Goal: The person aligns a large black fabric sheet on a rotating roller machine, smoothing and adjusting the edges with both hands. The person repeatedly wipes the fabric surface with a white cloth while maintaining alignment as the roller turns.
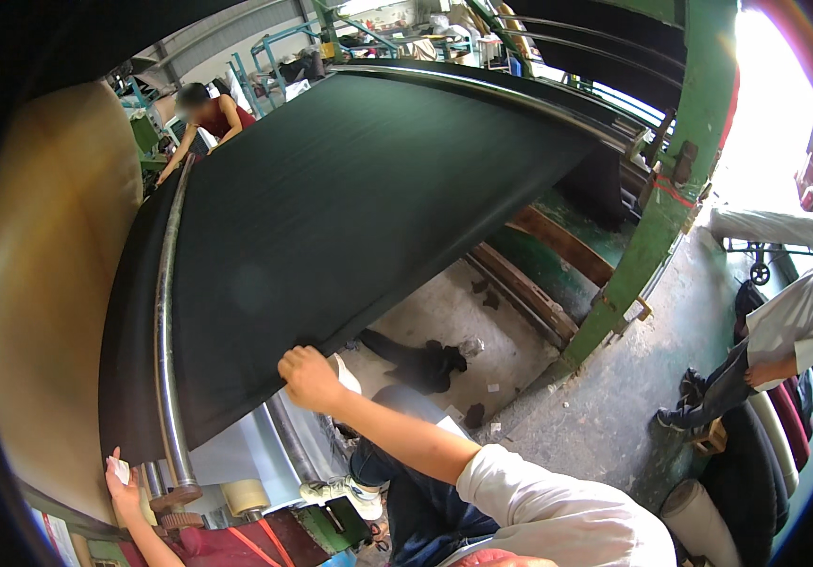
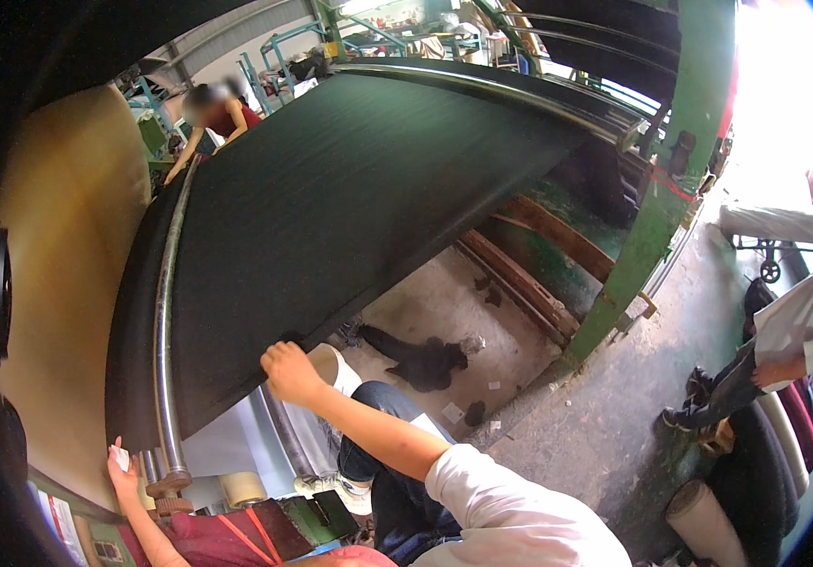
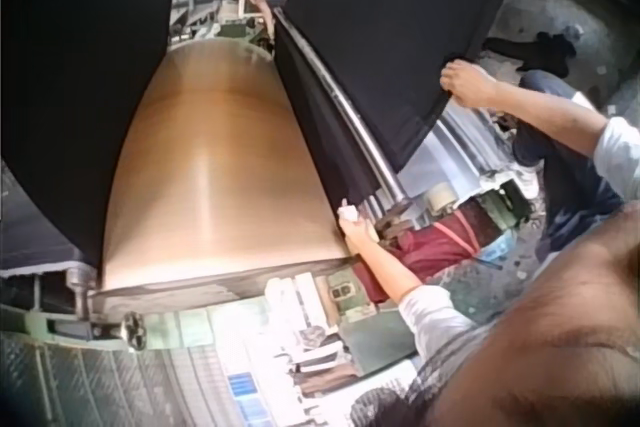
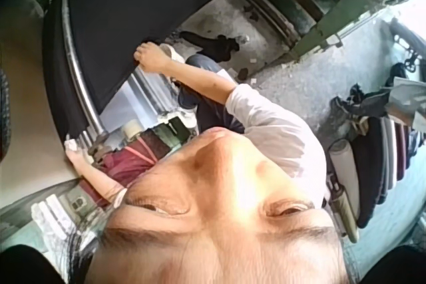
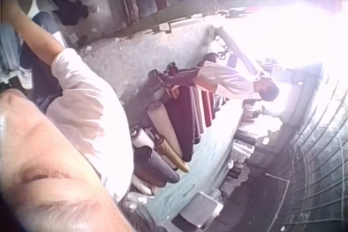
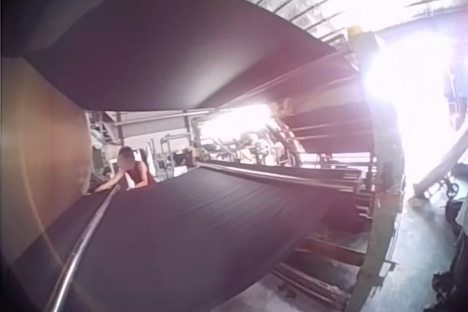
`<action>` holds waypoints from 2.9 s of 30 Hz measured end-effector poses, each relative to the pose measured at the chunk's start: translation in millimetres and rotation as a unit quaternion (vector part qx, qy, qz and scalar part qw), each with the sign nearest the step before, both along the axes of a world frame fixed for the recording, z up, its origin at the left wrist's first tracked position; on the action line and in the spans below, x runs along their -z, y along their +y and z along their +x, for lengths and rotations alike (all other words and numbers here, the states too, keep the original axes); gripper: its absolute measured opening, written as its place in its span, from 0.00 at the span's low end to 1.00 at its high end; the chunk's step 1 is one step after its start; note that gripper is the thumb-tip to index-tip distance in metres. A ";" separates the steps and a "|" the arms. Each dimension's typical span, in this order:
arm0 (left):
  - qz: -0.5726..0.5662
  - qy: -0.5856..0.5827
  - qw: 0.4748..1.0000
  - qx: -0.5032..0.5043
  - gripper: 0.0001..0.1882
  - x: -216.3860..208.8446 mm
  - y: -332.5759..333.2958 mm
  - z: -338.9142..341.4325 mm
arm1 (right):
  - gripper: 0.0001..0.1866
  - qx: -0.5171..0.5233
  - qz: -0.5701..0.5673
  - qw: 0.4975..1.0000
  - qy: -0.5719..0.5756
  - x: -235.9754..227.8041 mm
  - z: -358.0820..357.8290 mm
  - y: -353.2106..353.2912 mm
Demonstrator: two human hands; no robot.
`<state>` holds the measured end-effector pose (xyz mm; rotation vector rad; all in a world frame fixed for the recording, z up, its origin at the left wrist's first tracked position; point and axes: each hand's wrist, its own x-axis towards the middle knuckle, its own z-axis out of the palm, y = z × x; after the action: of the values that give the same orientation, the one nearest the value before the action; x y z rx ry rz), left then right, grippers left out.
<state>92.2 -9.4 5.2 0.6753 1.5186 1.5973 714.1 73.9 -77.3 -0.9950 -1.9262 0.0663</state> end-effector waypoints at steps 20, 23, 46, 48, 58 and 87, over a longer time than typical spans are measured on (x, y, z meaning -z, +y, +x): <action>-0.038 -0.009 0.999 0.007 0.21 8.2 0.4 -16.5 | 0.08 0.051 -0.044 0.997 0.039 -6.1 21.4 7.9; -0.036 0.035 0.997 0.060 0.19 9.4 13.7 19.9 | 0.05 -0.039 -0.001 0.999 -0.037 3.8 3.2 -6.6; 0.003 -0.030 0.998 -0.050 0.19 -9.5 -12.0 10.5 | 0.10 -0.026 0.000 1.000 -0.013 -2.3 -9.8 -10.2; 0.016 -0.031 0.995 -0.092 0.19 -9.9 -27.7 -20.2 | 0.09 -0.082 0.027 0.996 -0.022 -11.7 -20.0 -22.4; -0.053 0.058 0.996 0.032 0.21 0.8 13.7 36.0 | 0.06 -0.111 0.102 0.989 -0.004 -2.1 -14.2 -13.3; -0.037 -0.021 0.995 -0.087 0.18 1.5 -20.6 0.5 | 0.17 0.118 -0.012 0.991 0.060 -18.5 6.8 -2.9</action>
<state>92.8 -30.0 3.8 0.4760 1.6337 1.6646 720.9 71.0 -58.8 -1.2024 -1.6914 0.0129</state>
